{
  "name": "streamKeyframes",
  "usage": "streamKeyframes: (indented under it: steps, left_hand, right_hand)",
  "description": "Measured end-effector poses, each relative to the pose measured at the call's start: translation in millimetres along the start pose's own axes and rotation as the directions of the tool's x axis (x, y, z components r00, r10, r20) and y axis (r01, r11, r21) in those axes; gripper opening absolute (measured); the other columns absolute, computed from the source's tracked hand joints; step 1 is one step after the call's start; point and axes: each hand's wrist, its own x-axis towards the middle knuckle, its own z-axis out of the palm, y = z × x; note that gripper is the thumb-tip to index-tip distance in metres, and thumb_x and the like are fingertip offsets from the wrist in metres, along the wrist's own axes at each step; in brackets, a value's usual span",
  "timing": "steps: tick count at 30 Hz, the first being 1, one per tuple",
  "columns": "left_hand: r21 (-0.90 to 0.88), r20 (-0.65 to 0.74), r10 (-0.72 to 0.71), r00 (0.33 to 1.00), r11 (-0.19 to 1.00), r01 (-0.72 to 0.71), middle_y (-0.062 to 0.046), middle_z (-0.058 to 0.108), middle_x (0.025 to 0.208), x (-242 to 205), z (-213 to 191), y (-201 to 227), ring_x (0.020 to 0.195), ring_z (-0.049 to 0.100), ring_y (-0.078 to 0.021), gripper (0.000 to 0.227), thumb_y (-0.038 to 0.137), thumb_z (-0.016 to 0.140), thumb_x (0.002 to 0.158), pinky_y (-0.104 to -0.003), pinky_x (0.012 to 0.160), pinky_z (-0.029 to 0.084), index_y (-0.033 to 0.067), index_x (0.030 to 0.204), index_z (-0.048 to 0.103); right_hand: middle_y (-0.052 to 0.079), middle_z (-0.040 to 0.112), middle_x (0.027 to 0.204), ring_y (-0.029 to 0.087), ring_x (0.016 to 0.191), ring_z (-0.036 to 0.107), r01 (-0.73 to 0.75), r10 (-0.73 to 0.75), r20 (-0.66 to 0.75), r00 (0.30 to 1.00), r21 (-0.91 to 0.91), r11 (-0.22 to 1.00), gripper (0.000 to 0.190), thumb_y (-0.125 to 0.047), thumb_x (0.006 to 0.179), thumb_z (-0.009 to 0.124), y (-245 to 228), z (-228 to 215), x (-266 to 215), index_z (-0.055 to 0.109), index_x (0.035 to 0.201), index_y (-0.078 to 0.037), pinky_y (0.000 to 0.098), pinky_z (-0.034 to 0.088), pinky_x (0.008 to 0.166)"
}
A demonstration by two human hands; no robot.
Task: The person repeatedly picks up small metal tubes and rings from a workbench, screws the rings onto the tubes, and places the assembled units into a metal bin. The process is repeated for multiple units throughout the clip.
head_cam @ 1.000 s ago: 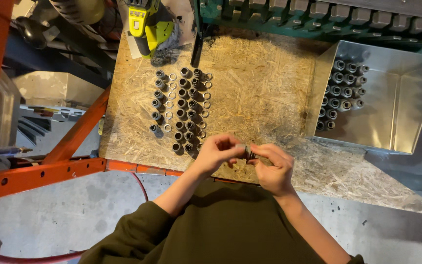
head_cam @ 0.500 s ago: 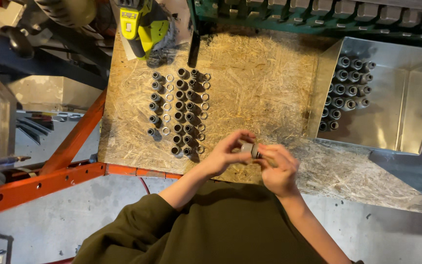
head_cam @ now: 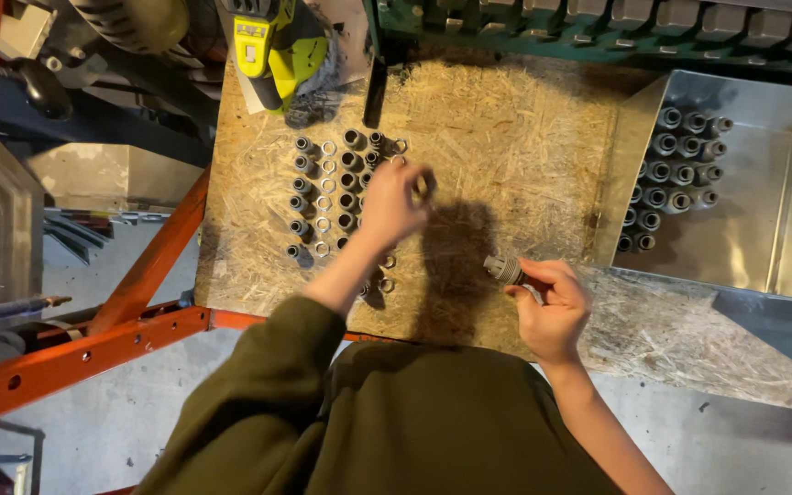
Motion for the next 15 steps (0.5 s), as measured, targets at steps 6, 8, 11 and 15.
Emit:
streamKeyframes:
  steps: [6, 8, 11, 15]
  left_hand:
    - [0.499, -0.031, 0.213, 0.977, 0.85, -0.169, -0.007, 0.078, 0.094, 85.6, 19.1, -58.7, 0.096, 0.075, -0.0339, 0.037, 0.014, 0.088, 0.068, -0.048, 0.084, 0.056, 0.0151, 0.103, 0.078]
    - [0.646, 0.111, 0.163, 0.98, 0.738, -0.195, -0.005, 0.08, 0.098, 95.5, 21.3, -54.9, 0.106, 0.069, -0.0322, 0.033, 0.029, 0.088, 0.073, -0.047, 0.094, 0.049, 0.0224, 0.105, 0.082]
    - [0.666, 0.129, 0.156, 0.979, 0.718, -0.202, -0.003, 0.082, 0.099, 102.9, 19.2, -53.0, 0.109, 0.067, -0.0307, 0.03, 0.034, 0.085, 0.079, -0.047, 0.096, 0.047, 0.0241, 0.108, 0.085]
    - [0.633, 0.114, 0.168, 0.979, 0.747, -0.202, -0.006, 0.082, 0.094, 106.9, 21.2, -55.3, 0.105, 0.067, -0.0324, 0.025, 0.024, 0.08, 0.079, -0.048, 0.092, 0.046, 0.0206, 0.103, 0.085]
  right_hand:
    - [0.025, 0.075, 0.113, 0.038, 0.114, 0.084, -0.049, 0.049, 0.005, 0.999, 0.045, 0.998, 0.033, -0.002, 0.095, 0.099, -7.4, 5.8, -6.1, 0.081, 0.118, 0.014, 0.0433, 0.07, 0.093]
    - [0.028, 0.076, 0.109, 0.039, 0.105, 0.086, -0.035, 0.035, 0.008, 0.999, 0.022, 0.999, 0.038, -0.005, 0.089, 0.104, -10.1, 6.4, -8.1, 0.083, 0.114, 0.014, 0.0439, 0.071, 0.087]
    - [0.028, 0.077, 0.108, 0.039, 0.105, 0.086, -0.056, 0.056, 0.002, 0.998, 0.023, 0.998, 0.035, -0.003, 0.09, 0.102, -16.7, 5.9, -7.5, 0.084, 0.113, 0.014, 0.0436, 0.071, 0.085]
    - [0.028, 0.077, 0.109, 0.038, 0.108, 0.086, -0.072, 0.072, -0.008, 0.997, 0.045, 0.996, 0.036, 0.0, 0.089, 0.102, -11.1, 5.8, -8.4, 0.083, 0.115, 0.014, 0.0437, 0.071, 0.086]
